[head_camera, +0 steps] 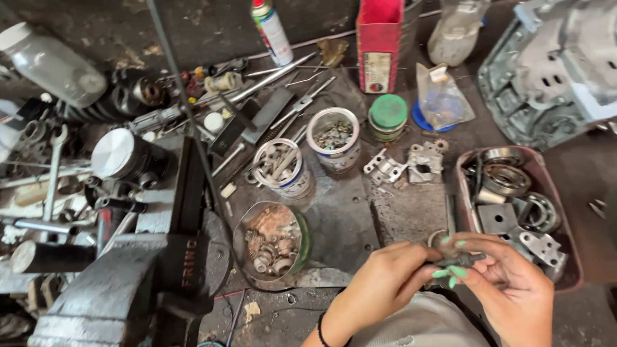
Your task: Cleaning a small metal engine component using a bench grinder and a hand tool
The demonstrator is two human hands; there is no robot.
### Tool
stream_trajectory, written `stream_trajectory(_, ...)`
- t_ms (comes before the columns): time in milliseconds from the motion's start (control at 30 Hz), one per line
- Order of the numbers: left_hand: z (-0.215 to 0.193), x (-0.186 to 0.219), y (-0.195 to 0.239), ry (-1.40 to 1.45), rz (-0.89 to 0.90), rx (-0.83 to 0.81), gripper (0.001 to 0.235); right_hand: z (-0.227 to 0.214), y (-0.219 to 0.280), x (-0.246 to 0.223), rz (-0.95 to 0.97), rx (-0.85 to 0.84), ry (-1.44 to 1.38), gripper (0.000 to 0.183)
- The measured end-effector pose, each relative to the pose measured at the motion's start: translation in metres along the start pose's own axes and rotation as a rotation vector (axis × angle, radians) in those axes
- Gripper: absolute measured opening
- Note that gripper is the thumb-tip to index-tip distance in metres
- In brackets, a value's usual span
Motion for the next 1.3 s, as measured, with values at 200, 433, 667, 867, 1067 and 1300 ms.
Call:
stream_trajectory(200,0.008,0.022,-0.014,-0.359,0.207,0.085,0.016,-0.026,0.013,-0.013,-0.082,0.074,0.037,0.034)
stream_trajectory(433,0.020,0.040,-0.028,-0.601,0.345,0.077,0.017,-0.048,0.019,-0.046,-0.182,0.337,0.425,0.011)
stream_trajectory(667,0.046,0.046,-0.036,-0.638,0.380,0.015,0.018,-0.101,0.040,0.014,-0.264,0.008,0.612,0.028)
stream_trajectory(867,0.099,0.045,-0.052,-0.640,0.467,-0.090,0.011,-0.155,0.077,0.042,-0.253,0.079,0.706,0.024)
stream_trajectory(1067,0.179,0.050,-0.077,-0.535,0.467,-0.209,0.019,-0.224,0.111,0.057,-0.189,0.146,0.757,0.022)
stream_trajectory(1300,0.272,0.004,-0.067,-0.782,0.113,-0.302,0.039,-0.337,0.096,0.112,0.077,0.205,0.729,0.019)
Point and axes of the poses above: each hand's wrist, its own y-axis away from the middle knuckle, its own z-axis out of the palm, x = y × z, the point moved 4 cm from there along -y, towards the middle knuckle, and after that the axes turned 6 degrees about z, right-handed, at the moved point
